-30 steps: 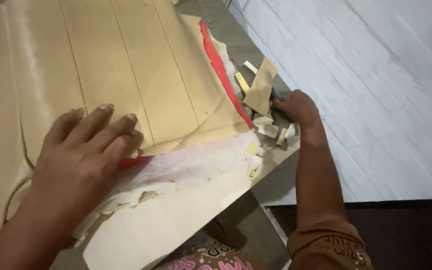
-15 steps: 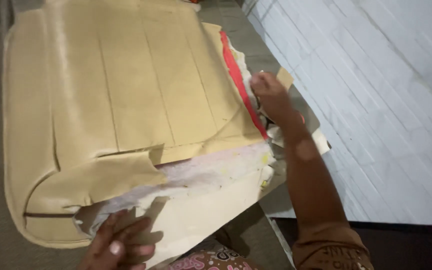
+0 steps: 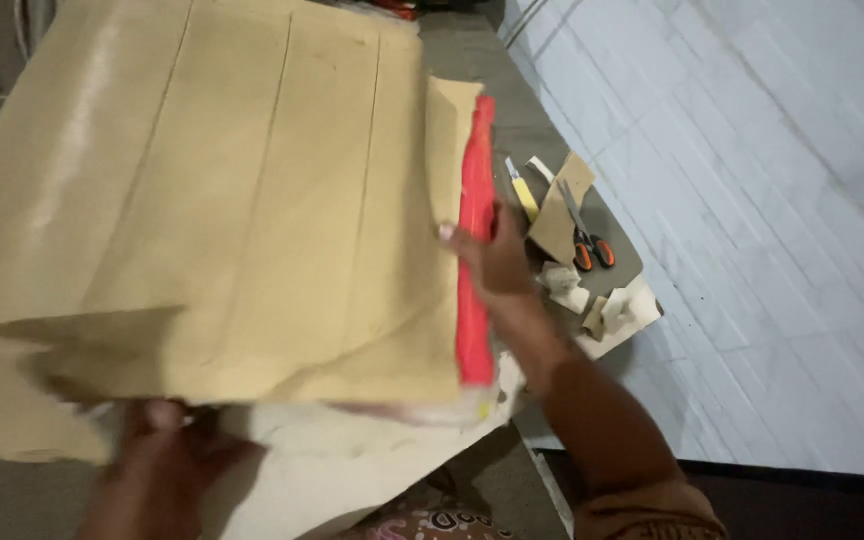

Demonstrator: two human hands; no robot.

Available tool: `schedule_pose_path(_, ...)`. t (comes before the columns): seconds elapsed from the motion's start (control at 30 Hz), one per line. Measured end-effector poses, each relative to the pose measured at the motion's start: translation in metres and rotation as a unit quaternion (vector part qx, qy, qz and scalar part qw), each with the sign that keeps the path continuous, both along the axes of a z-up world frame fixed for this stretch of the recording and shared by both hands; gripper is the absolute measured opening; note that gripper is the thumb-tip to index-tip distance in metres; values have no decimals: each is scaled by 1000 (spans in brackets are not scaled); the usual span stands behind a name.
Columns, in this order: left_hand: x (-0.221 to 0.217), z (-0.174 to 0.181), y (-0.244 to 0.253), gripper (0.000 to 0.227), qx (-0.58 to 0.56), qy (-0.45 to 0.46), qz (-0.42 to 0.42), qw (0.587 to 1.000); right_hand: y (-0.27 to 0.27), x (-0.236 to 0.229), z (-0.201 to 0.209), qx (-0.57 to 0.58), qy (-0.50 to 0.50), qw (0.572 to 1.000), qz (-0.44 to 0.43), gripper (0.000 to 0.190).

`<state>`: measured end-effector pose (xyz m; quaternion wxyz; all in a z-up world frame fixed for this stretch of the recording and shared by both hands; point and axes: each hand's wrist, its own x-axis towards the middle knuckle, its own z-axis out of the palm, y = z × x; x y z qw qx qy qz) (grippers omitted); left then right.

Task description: Stripping the leather cover from a seat cushion using hands, scissors, and a utility knife

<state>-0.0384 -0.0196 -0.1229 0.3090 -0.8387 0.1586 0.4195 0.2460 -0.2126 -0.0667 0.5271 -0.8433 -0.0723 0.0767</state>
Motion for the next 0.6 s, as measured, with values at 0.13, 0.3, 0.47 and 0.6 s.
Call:
schedule_pose_path(0.13, 26, 115, 3, 56, 501, 243, -777, 294, -7, -40, -14, 143, -50, 988, -40, 103)
schedule_pose_path(0.3, 69, 145, 16, 44, 539, 313, -779, -67, 4, -56, -36, 294, -87, 948, -86, 90)
schedule_pose_path(0.47, 122, 124, 74, 42, 505, 463, -674, -277, 30, -95, -54, 341, -12, 933, -116, 101)
schedule_pose_path(0.6, 180, 33, 187, 29, 564, 577, -442, -393, 26, -117, -56, 392, 100, 907, 115, 71)
